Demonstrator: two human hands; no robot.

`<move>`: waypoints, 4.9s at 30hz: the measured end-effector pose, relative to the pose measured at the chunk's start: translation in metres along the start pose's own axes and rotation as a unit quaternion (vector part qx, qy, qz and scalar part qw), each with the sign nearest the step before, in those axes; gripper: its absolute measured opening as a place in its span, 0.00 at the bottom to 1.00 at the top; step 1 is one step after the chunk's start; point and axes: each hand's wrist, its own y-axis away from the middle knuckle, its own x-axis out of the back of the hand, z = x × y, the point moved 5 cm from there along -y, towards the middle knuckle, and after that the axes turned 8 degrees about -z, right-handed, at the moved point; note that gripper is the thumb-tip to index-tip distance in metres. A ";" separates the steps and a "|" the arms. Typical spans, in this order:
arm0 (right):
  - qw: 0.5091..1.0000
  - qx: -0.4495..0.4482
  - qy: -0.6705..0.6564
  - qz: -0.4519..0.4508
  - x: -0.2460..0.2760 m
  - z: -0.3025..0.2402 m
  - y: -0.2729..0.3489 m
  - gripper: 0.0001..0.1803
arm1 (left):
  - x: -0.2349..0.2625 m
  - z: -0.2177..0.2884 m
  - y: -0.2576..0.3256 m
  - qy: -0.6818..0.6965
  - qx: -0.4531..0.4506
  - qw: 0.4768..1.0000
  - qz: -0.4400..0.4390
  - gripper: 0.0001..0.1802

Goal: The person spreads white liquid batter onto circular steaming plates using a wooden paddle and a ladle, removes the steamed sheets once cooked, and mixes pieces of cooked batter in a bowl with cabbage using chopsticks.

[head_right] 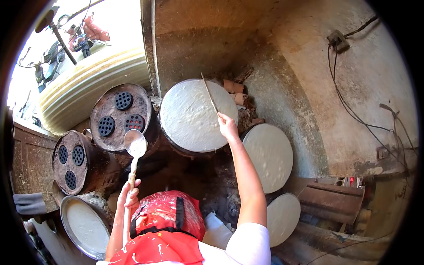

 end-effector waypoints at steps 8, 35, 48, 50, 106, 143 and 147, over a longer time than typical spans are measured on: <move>0.996 -0.028 -0.084 -0.015 0.020 -0.026 -0.009 0.18 | -0.013 -0.002 -0.023 0.004 -0.034 0.999 0.020 0.24; 0.822 -0.113 -0.554 0.068 -0.183 -0.147 0.372 0.11 | 0.024 0.024 0.043 -0.057 0.156 0.986 -0.014 0.23; 0.834 -0.125 -0.535 0.058 -0.242 -0.199 0.482 0.06 | 0.044 -0.011 0.109 -0.132 0.262 0.956 -0.001 0.22; 0.835 -0.107 -0.537 0.050 -0.241 -0.195 0.481 0.06 | 0.041 -0.015 0.116 -0.141 0.248 0.958 0.007 0.21; 0.878 -0.081 -0.444 0.157 -0.230 -0.187 0.585 0.08 | 0.018 -0.115 0.120 -0.253 0.383 0.888 -0.027 0.09; 0.823 -0.196 -0.374 -0.380 -0.319 -0.186 0.463 0.06 | 0.179 0.054 0.270 0.067 -0.128 0.977 0.159 0.20; 0.801 -0.236 -0.275 -0.477 -0.348 -0.189 0.471 0.06 | 0.258 0.065 0.340 0.133 -0.216 0.931 0.262 0.16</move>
